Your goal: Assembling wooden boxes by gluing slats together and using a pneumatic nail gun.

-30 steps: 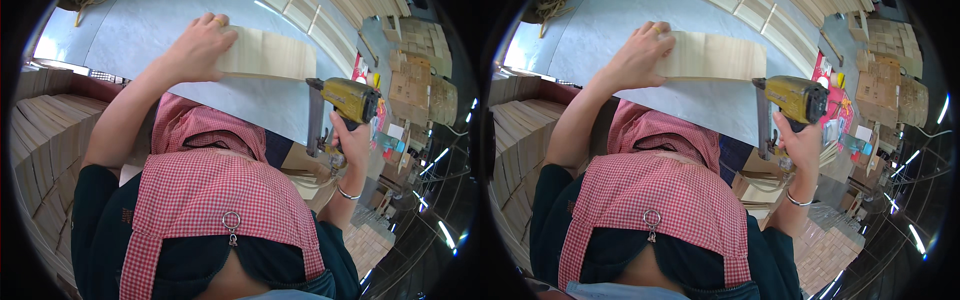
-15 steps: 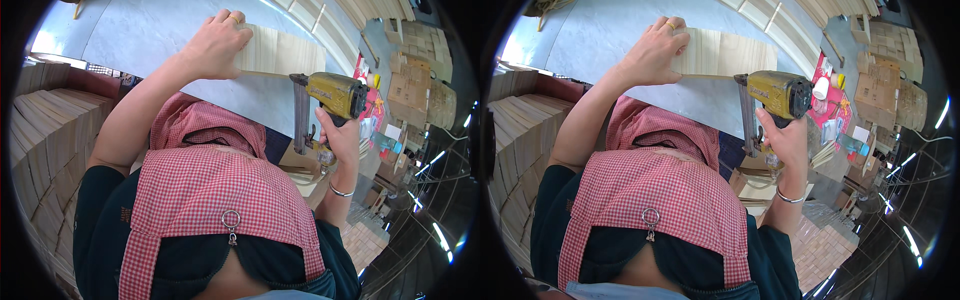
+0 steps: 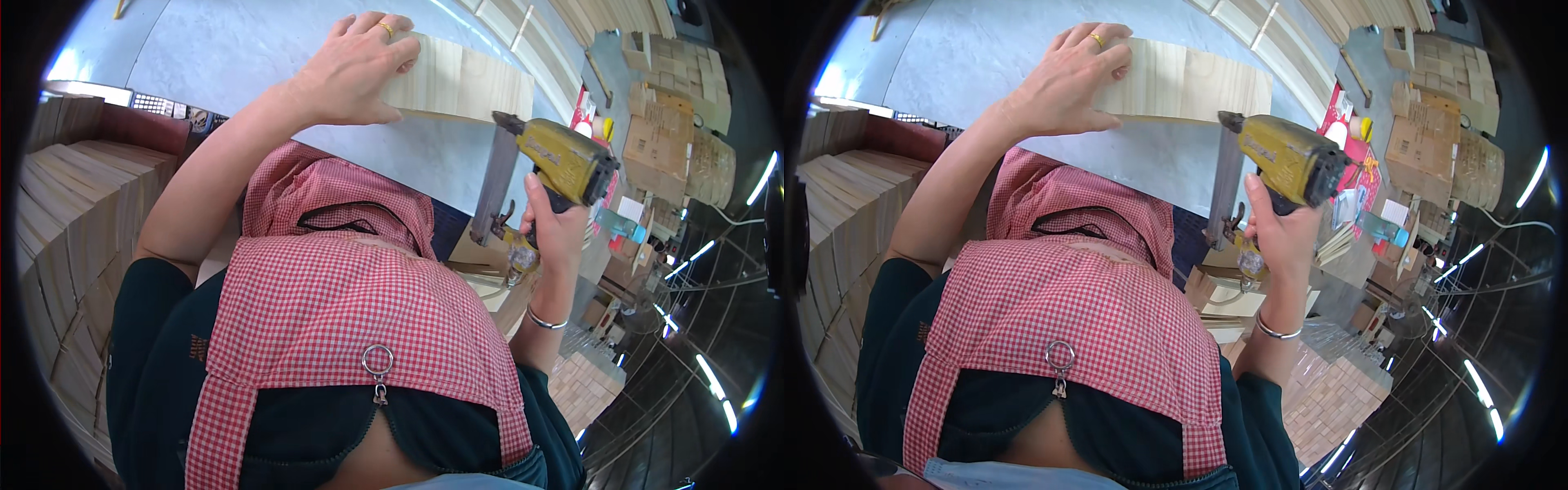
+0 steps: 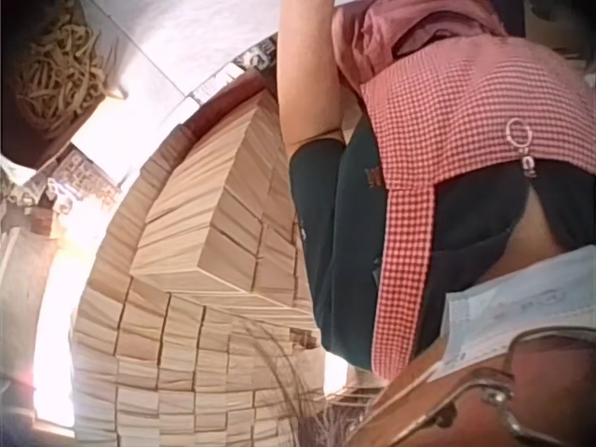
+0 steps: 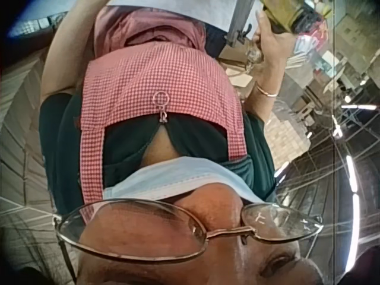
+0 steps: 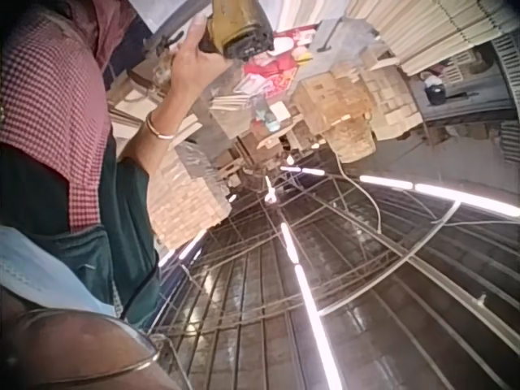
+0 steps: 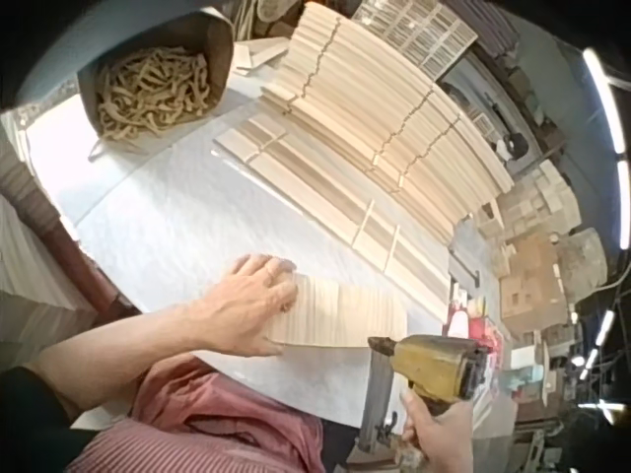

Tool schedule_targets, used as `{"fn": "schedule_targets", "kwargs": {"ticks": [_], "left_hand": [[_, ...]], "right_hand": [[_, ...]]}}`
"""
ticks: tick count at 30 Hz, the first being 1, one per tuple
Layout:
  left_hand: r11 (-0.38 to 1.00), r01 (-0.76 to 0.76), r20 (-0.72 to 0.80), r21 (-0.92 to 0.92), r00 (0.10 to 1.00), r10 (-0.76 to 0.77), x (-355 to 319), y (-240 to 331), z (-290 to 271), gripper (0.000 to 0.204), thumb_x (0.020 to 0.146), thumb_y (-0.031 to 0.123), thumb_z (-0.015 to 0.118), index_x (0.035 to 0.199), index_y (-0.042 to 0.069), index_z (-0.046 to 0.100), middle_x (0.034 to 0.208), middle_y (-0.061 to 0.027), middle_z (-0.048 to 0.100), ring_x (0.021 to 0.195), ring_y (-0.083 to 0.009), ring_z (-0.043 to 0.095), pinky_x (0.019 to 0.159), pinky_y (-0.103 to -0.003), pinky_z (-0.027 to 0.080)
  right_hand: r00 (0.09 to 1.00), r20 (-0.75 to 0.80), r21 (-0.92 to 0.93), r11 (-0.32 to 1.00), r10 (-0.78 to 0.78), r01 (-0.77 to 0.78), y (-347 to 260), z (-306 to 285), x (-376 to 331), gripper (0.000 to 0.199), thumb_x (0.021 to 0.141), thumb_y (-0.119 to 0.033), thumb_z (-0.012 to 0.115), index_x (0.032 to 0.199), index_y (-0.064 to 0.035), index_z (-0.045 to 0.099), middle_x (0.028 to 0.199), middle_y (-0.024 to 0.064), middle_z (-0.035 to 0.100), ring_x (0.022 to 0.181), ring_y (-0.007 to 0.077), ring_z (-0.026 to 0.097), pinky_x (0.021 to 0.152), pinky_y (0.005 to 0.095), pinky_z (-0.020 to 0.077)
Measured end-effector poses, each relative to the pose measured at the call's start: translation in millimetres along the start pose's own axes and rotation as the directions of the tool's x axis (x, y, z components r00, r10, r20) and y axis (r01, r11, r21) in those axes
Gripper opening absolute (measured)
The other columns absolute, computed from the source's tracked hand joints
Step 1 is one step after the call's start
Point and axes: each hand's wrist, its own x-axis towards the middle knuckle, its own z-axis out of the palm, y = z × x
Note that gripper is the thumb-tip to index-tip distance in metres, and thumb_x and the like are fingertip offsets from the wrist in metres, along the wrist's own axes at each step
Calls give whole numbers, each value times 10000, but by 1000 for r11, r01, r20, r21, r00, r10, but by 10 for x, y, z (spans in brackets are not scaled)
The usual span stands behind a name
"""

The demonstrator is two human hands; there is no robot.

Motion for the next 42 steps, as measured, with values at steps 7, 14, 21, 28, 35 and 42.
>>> {"fn": "schedule_targets", "kwargs": {"ticks": [7, 14, 21, 28, 35, 42], "left_hand": [[970, -45, -121, -237, 992, 16, -305, -324, 77, 517, 631, 148, 793, 1072, 95, 527, 1472, -136, 453, 1233, -354, 521, 1041, -466, 479], [917, -65, -105, -393, 994, 25, -261, -328, 113, 558, 626, 101, 781, 1108, 99, 500, 1538, -117, 399, 1173, -365, 572, 1009, -445, 531], [915, -78, -144, -397, 989, 21, -258, -326, 176, 588, 619, 112, 781, 1135, 93, 500, 1549, -117, 391, 1186, -363, 570, 1005, -457, 535], [895, -71, -148, -440, 989, 6, -246, -323, 215, 605, 620, 129, 783, 1156, 90, 504, 1563, -116, 378, 1213, -361, 562, 1020, -474, 528], [851, -1, -89, -524, 995, -54, -314, -337, 200, 642, 651, 144, 747, 1243, 83, 507, 1583, -123, 352, 1309, -367, 509, 1081, -512, 482], [739, -43, -362, -672, 891, -276, -642, -426, 197, 698, 719, 102, 643, 1396, 87, 471, 1589, -146, 333, 1396, -372, 433, 1159, -577, 366]], "right_hand": [[998, 53, -147, 988, -27, 35, -285, 208, -245, 312, 869, -114, 782, 1081, 38, 611, 724, 60, 643, 456, 100, 531, 404, 220, 451], [959, 281, -230, 967, -45, 113, -507, 457, -276, 296, 865, -106, 783, 1079, 31, 632, 786, 70, 674, 461, 107, 540, 416, 217, 460], [956, 288, -183, 976, -60, 117, -527, 615, -296, 293, 870, -116, 784, 1073, 37, 639, 793, 76, 682, 465, 109, 551, 407, 215, 454], [975, 222, -130, 991, 0, 30, -476, 702, -389, 302, 867, -120, 790, 1072, 40, 638, 792, 79, 685, 469, 106, 560, 393, 212, 443], [970, 240, -204, 974, -44, 95, -587, 682, -318, 322, 863, -133, 799, 1078, 40, 634, 786, 78, 682, 462, 108, 559, 390, 214, 443], [974, 216, -292, 948, -62, 126, -829, 791, -126, 314, 875, -166, 797, 1059, 36, 643, 722, 60, 654, 452, 99, 545, 402, 212, 442]]}}
